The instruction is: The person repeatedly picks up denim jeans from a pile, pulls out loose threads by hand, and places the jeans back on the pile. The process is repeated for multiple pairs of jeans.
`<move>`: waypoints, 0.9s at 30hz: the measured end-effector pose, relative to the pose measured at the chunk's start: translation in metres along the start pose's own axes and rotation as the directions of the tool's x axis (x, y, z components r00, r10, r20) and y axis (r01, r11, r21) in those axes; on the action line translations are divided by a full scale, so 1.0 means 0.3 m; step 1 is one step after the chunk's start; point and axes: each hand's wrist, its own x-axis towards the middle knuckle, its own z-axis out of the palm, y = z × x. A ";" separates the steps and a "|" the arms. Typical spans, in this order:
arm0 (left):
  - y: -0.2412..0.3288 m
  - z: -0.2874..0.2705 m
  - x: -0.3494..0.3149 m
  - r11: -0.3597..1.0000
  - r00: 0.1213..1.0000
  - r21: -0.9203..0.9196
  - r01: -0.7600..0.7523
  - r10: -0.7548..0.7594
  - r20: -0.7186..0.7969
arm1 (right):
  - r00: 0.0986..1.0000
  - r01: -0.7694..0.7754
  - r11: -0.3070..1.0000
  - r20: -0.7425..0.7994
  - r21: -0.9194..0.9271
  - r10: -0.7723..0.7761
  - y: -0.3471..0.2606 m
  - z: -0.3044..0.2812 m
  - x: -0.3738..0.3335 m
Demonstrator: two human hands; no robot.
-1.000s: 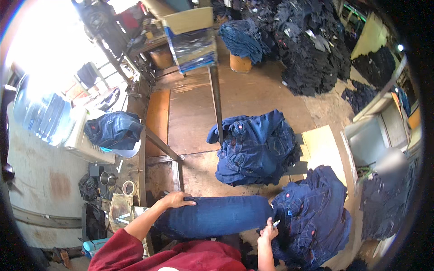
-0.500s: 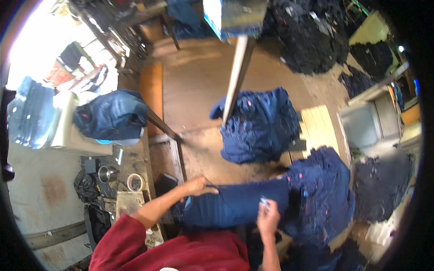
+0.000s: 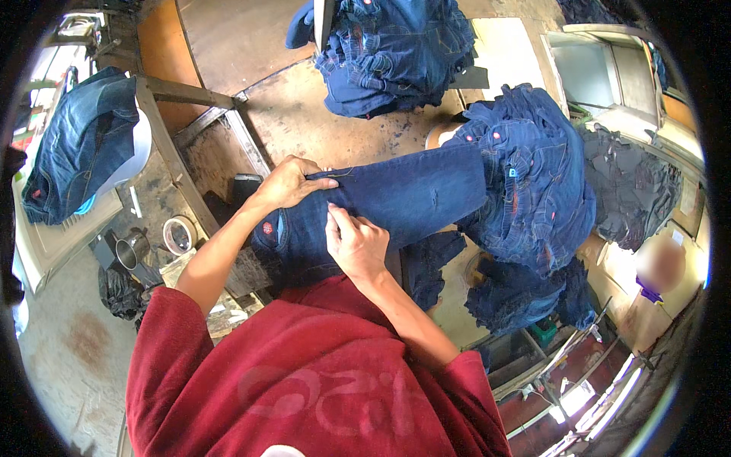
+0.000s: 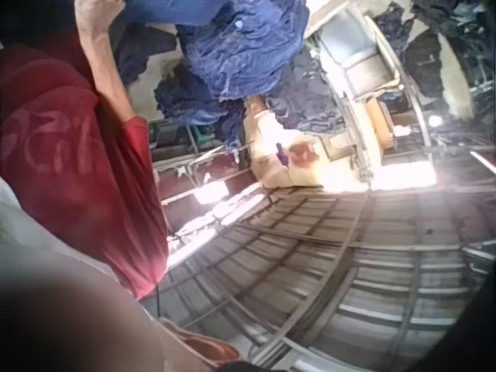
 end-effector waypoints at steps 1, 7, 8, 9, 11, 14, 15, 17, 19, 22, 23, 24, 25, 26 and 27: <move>0.001 -0.001 -0.001 1.000 1.000 0.015 -0.011 0.011 -0.007 | 0.997 -0.028 0.999 0.075 -0.043 0.031 -0.005 0.005 0.002; 0.007 -0.008 0.003 0.999 0.999 -0.007 0.043 -0.043 -0.020 | 0.975 -0.117 0.989 0.179 -0.092 0.132 -0.004 0.014 0.000; 0.006 -0.009 0.005 0.998 0.998 0.007 0.060 -0.060 -0.019 | 0.967 -0.162 0.984 0.189 -0.072 0.173 -0.001 0.020 0.005; 0.005 -0.009 0.007 0.997 0.997 0.024 0.074 -0.074 -0.016 | 0.984 -0.131 0.991 0.121 -0.011 0.131 0.000 0.024 0.009; 0.000 -0.007 0.008 0.998 0.997 0.013 0.066 -0.066 -0.028 | 0.990 -0.132 0.989 0.051 0.062 0.129 -0.002 0.033 0.017; -0.003 -0.003 0.005 1.000 0.999 -0.003 0.000 0.000 -0.046 | 0.986 -0.094 0.991 0.128 -0.090 0.105 -0.009 0.027 0.016; -0.004 -0.002 0.003 1.000 0.999 0.010 0.008 -0.008 -0.054 | 0.981 -0.081 0.989 0.165 -0.125 0.102 -0.011 0.022 0.014; -0.002 -0.002 0.001 0.999 0.997 0.037 0.011 -0.008 -0.080 | 0.946 -0.086 0.976 0.292 -0.201 0.143 -0.010 0.014 0.013; 0.003 -0.004 0.000 1.000 0.997 0.024 0.015 -0.014 -0.076 | 0.974 -0.136 0.991 0.182 -0.006 0.135 -0.008 0.013 0.016; 0.008 -0.010 0.006 0.999 0.997 0.023 0.032 -0.030 -0.070 | 0.983 -0.144 0.989 0.121 0.040 0.138 -0.005 0.021 0.027; 0.009 -0.010 0.007 0.998 0.997 0.021 0.057 -0.056 -0.050 | 0.980 -0.155 0.988 0.128 0.013 0.152 -0.006 0.022 0.028; 0.009 -0.011 0.008 0.997 0.997 0.053 0.063 -0.061 -0.052 | 0.981 -0.126 0.991 0.144 -0.048 0.132 -0.008 0.023 0.030; 0.010 -0.010 0.008 0.994 0.996 0.082 0.078 -0.076 -0.039 | 0.976 -0.113 0.987 0.175 -0.112 0.131 -0.011 0.019 0.030; 0.009 -0.010 0.008 0.989 0.995 0.117 0.095 -0.091 -0.034 | 0.970 -0.085 0.984 0.211 -0.158 0.117 -0.014 0.016 0.029; 0.009 -0.007 0.007 0.993 0.996 0.085 0.079 -0.075 -0.045 | 0.961 -0.097 0.978 0.237 -0.185 0.140 -0.015 0.012 0.029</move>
